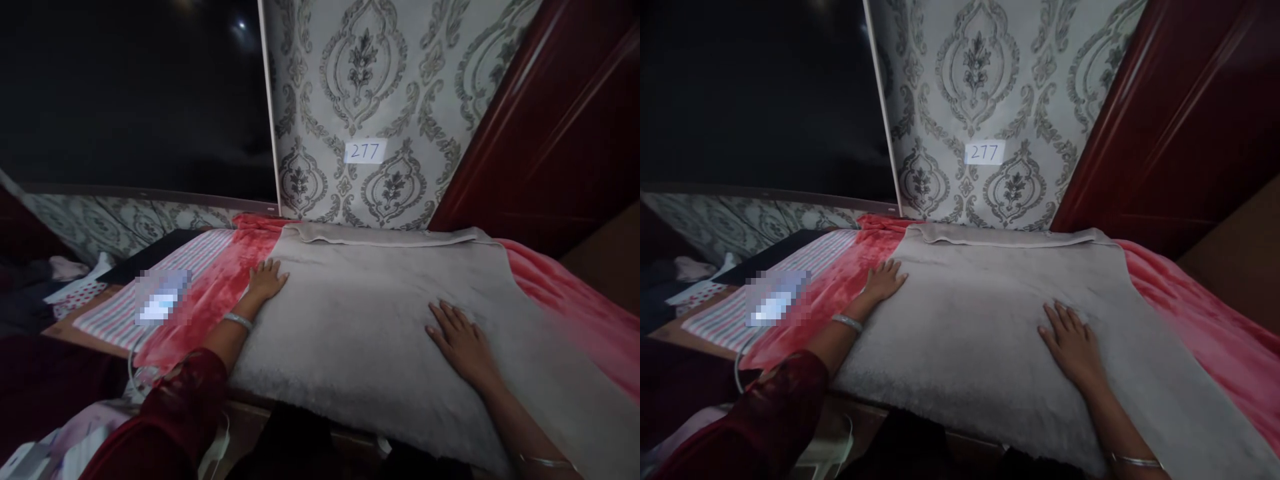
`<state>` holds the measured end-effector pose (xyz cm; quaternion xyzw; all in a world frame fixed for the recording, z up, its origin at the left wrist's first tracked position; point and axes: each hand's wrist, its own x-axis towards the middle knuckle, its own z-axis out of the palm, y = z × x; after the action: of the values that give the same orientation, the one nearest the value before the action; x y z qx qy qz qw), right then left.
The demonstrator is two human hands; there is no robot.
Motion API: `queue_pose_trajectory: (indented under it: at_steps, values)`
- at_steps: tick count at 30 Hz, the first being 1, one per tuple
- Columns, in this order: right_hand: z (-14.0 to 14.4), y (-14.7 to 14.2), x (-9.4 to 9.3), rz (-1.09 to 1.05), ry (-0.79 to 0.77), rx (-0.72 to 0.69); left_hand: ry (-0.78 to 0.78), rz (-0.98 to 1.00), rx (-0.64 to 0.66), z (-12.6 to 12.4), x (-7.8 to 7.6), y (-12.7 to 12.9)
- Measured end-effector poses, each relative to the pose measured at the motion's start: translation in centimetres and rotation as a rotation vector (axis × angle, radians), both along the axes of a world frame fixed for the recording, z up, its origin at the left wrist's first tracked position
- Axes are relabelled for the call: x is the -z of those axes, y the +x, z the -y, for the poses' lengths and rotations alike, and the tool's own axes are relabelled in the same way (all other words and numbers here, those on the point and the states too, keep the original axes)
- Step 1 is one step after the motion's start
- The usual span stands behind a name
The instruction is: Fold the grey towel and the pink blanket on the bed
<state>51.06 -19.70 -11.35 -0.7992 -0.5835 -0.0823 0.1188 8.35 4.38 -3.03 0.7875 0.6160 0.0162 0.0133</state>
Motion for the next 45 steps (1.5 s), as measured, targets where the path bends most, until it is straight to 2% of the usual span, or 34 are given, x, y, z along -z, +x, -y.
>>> queue_pose_trajectory:
  at_steps: [4, 9, 11, 14, 17, 21, 23, 26, 28, 30, 33, 35, 38, 42, 45]
  values:
    - [-0.1, 0.0, 0.4, 0.001, 0.018, -0.008, 0.059, 0.002, 0.006, 0.0, -0.2, 0.8]
    - [-0.6, 0.6, 1.0, -0.004, 0.04, -0.004, 0.073, 0.023, 0.246, -1.4, -0.3, 3.8]
    - [-1.5, 1.0, 0.7, -0.011, 0.057, -0.026, 0.059, 0.032, 0.289, -2.4, -0.2, 5.2]
    - [-4.1, 1.1, -0.4, -0.049, 0.1, -0.155, 0.043, 0.048, 0.296, -4.5, -0.2, 7.4]
    - [-7.8, 0.6, -2.1, -0.135, 0.09, -0.319, 0.029, 0.067, 0.292, -7.3, -0.6, 9.5]
    - [-13.6, 1.4, -4.2, -0.187, -0.011, -0.428, 0.041, 0.108, 0.268, -11.8, -2.5, 11.7]
    - [-16.2, 2.8, -5.0, -0.141, -0.026, -0.403, 0.09, 0.141, 0.254, -14.0, -3.7, 12.2]
    - [-19.4, 5.6, -5.4, -0.047, -0.001, -0.215, 0.171, 0.18, 0.217, -16.2, -4.2, 12.6]
    - [-20.8, 7.0, -5.0, -0.012, 0.016, -0.061, 0.205, 0.188, 0.182, -16.9, -3.3, 12.7]
    - [-21.5, 7.7, -4.1, 0.004, 0.028, 0.027, 0.229, 0.185, 0.149, -17.0, -1.7, 12.8]
    - [-21.8, 7.9, -2.5, 0.012, 0.066, 0.068, 0.256, 0.175, 0.117, -17.1, 0.8, 12.9]
    - [-21.7, 8.0, -1.8, 0.013, 0.082, 0.077, 0.271, 0.155, 0.111, -17.4, 1.6, 13.0]
    - [-21.7, 8.2, -1.8, 0.014, 0.048, 0.081, 0.247, 0.088, 0.092, -18.0, 1.8, 13.3]
    - [-21.6, 8.2, -2.6, 0.013, -0.044, 0.118, 0.129, 0.007, 0.055, -18.4, 1.4, 13.5]
    - [-21.6, 7.9, -3.0, 0.011, -0.076, 0.122, 0.129, -0.013, 0.061, -18.0, 0.9, 13.3]
